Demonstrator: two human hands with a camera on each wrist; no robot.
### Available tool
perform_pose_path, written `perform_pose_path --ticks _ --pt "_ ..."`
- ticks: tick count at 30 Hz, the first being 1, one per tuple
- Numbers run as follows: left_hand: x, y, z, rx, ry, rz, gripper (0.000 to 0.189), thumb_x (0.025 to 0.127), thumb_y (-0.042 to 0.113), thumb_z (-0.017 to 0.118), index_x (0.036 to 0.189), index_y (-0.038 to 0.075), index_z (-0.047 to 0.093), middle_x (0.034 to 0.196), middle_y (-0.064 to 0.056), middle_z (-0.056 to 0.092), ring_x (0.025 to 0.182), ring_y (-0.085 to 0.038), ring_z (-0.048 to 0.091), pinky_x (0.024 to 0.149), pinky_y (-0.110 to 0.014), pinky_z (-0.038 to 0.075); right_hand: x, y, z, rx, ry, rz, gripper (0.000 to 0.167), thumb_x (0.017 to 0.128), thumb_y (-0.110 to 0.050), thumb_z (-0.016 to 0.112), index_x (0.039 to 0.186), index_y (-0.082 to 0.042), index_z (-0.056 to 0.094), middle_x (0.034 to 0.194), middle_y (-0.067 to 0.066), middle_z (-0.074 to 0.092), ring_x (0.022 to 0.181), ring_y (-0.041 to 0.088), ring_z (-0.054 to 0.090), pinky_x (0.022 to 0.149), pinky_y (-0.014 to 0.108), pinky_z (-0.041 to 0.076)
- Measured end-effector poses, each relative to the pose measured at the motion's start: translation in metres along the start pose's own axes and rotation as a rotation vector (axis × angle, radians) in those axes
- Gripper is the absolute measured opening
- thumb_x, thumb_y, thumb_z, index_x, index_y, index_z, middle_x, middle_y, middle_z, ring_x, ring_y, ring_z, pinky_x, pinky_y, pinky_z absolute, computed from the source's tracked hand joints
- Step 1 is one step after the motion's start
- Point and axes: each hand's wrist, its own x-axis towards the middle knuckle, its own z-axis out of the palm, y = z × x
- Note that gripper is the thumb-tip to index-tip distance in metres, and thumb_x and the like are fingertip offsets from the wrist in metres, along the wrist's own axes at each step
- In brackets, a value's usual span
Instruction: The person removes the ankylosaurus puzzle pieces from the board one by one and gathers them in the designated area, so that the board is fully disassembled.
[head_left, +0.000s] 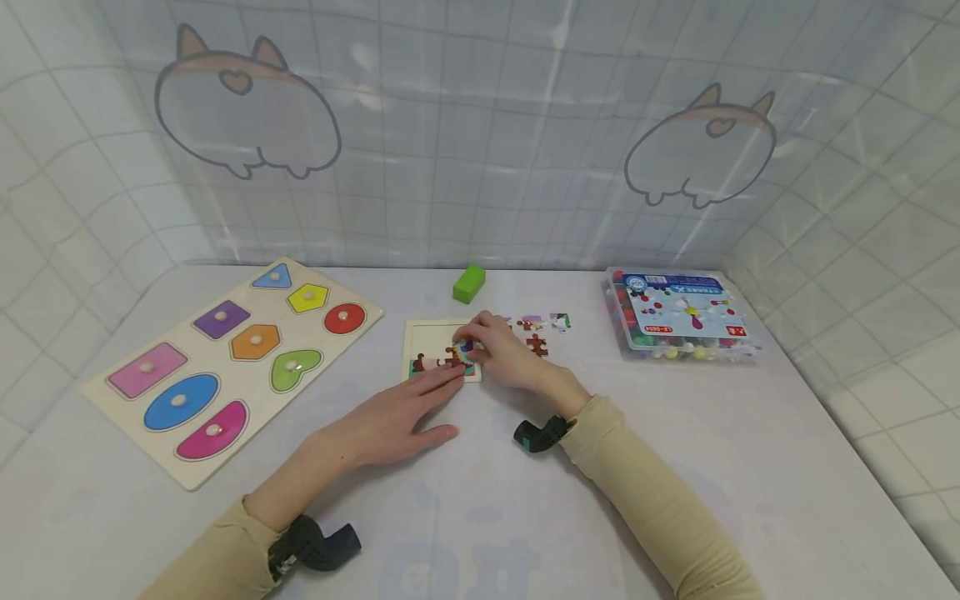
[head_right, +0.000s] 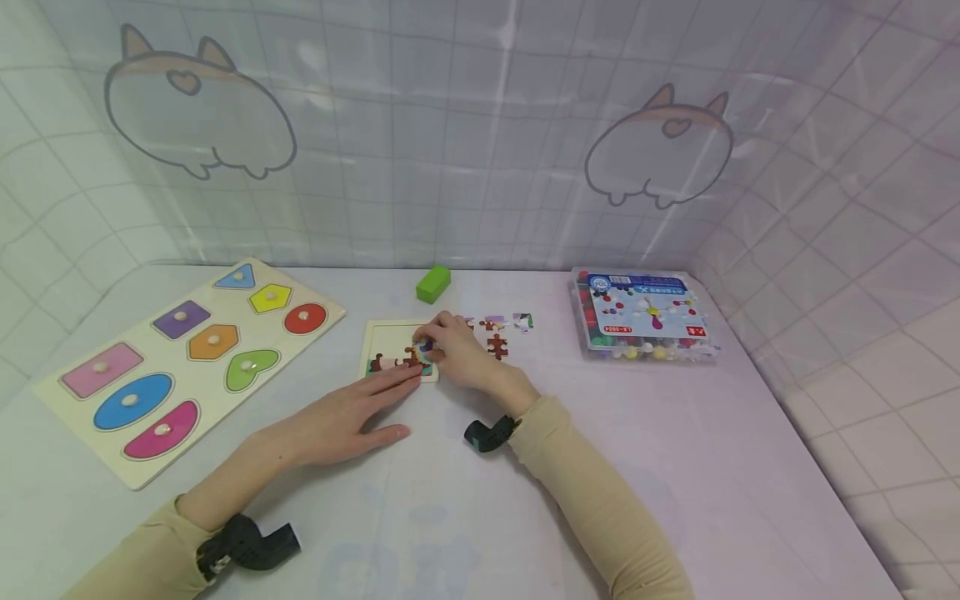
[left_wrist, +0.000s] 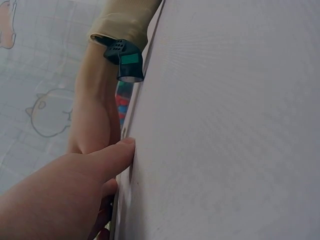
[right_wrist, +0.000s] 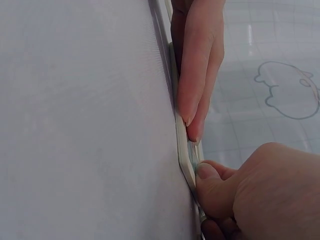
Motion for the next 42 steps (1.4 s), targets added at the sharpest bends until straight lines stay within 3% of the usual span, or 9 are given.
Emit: perform_pose_path --ticks 18,26,42 --pt "0.0016 -0.001 0.0015 -0.002 -0.008 -0.01 0.072 0.098 0.052 0.057 0.157 0.017 0.034 0.166 0.005 0.022 0.153 -0.02 0.023 0.119 -0.045 0.032 0.0 0.0006 0.0007 -0.003 0.001 -0.014 0.027 0.098 0.0 0.058 0.124 -0.007 0.062 0.122 0.009 0.053 0.117 0.024 0.048 0.106 0.042 0.042" --pt "0.0008 -0.0008 0.0011 -0.008 -0.004 -0.008 0.072 0.098 0.051 0.057 0.157 0.017 0.034 0.166 0.004 0.023 0.153 -0.021 0.023 0.12 -0.045 0.031 0.0 0.0014 0.0005 -0.016 0.005 -0.045 0.03 0.097 0.001 0.057 0.127 -0.006 0.06 0.125 0.009 0.055 0.116 0.024 0.047 0.104 0.042 0.042" --pt "0.0011 -0.0012 0.0021 -0.004 -0.002 -0.003 0.072 0.098 0.051 0.057 0.157 0.017 0.034 0.166 0.003 0.023 0.153 -0.022 0.024 0.12 -0.046 0.031 -0.0007 0.001 0.0005 -0.015 0.0 -0.012 0.034 0.098 0.0 0.057 0.129 -0.012 0.064 0.115 0.007 0.053 0.105 0.022 0.046 0.091 0.036 0.043"
